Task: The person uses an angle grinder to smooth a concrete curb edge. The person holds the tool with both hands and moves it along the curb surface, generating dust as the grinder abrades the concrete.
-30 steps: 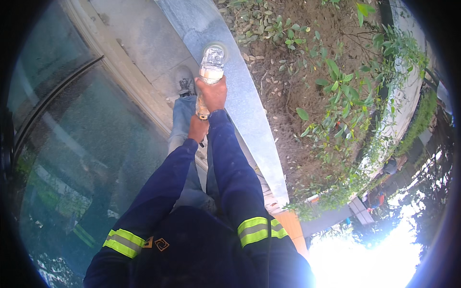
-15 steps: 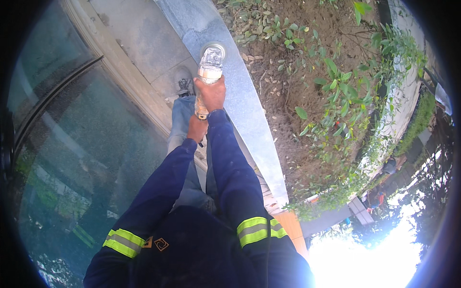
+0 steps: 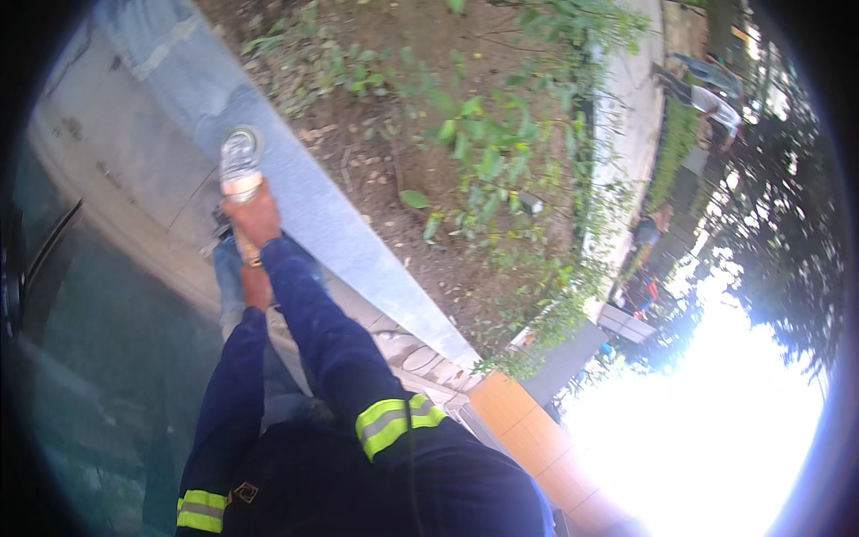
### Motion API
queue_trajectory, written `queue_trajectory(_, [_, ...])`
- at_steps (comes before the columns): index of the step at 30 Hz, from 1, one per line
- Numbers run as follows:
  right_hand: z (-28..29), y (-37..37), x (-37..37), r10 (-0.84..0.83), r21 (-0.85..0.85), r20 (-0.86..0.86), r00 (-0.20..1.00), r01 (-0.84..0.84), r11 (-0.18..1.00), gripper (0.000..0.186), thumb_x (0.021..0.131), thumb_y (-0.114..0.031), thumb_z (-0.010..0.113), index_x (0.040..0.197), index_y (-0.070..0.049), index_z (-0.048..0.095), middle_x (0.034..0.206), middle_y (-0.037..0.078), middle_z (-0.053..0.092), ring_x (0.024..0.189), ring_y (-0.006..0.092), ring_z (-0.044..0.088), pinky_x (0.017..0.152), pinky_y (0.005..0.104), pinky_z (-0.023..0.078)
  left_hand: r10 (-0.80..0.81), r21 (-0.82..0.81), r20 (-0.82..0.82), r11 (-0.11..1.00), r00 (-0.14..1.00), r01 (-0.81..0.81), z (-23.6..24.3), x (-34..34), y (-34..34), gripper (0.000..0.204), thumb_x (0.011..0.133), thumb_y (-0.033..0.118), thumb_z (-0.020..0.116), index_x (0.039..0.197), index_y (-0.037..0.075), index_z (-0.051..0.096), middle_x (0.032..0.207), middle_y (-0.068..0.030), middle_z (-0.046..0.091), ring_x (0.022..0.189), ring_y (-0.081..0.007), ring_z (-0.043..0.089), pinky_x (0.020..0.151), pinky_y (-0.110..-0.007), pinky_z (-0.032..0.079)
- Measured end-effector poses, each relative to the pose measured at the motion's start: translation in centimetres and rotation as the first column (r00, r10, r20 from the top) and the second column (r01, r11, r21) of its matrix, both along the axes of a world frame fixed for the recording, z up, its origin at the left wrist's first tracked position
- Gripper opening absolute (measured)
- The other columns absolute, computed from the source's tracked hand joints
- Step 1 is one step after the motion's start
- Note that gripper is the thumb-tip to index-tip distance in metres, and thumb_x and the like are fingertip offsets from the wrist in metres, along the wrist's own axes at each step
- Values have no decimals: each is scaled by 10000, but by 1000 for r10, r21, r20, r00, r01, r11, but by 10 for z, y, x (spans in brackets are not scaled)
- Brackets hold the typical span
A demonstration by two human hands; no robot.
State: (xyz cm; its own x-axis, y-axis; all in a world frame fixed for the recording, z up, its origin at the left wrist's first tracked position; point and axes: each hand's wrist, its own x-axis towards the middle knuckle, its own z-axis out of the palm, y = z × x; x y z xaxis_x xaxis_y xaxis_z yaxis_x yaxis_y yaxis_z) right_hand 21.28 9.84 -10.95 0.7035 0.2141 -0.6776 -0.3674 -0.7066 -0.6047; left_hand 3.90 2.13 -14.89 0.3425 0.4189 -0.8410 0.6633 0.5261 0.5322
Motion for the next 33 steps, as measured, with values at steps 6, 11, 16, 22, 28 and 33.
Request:
queue_trajectory(6, [2,6,21,-63,49,6,998,62,997,731,735,-337,877,1312,-4,579,1141,259,754,1105,451,727,957,494,563,-45,194,25,980,999,40,-29,18,9,207,978,89,589,1052,-90,664,855,-227,715,747,-377,690,677,-494,509])
queue_trajectory(11, [-2,-45,22,-136,79,11,991,134,988,746,743,-324,886,1327,19,572,1187,243,745,1124,415,730,960,464,560,-109,-105,-192,990,975,90,31,46,-4,279,986,150,598,1043,-120,642,915,-342,688,863,-531,663,739,-573,473])
queue_trajectory(16, [-1,-39,-6,-7,-33,-31,1000,6,999,740,752,-345,890,1321,-2,565,1164,239,741,1114,420,726,959,464,557,-57,-53,-201,997,978,47,24,23,-10,272,975,148,614,1043,-113,647,915,-336,694,877,-527,668,744,-568,484])
queue_trajectory(22, [14,20,1,-33,-15,-63,997,32,999,699,790,-344,844,1321,-20,526,1134,285,729,1107,494,703,928,532,546,-45,-15,-187,999,981,43,14,13,6,264,961,145,634,1043,-104,654,914,-330,702,895,-522,675,751,-563,497])
queue_trajectory(28, [10,14,18,-21,-73,41,999,24,997,781,795,-393,873,1359,-29,472,1140,280,724,1089,496,707,904,539,549,-39,-5,-167,999,985,39,15,23,10,258,947,143,653,1043,-96,661,913,-323,709,912,-518,682,758,-558,510])
queue_trajectory(33, [21,-20,16,-55,-133,107,993,69,989,844,781,-424,892,1383,-34,447,1129,286,724,1082,492,713,905,536,558,-42,-9,-134,999,990,41,16,35,1,254,936,141,669,1043,-89,666,913,-318,716,927,-514,687,764,-554,521])
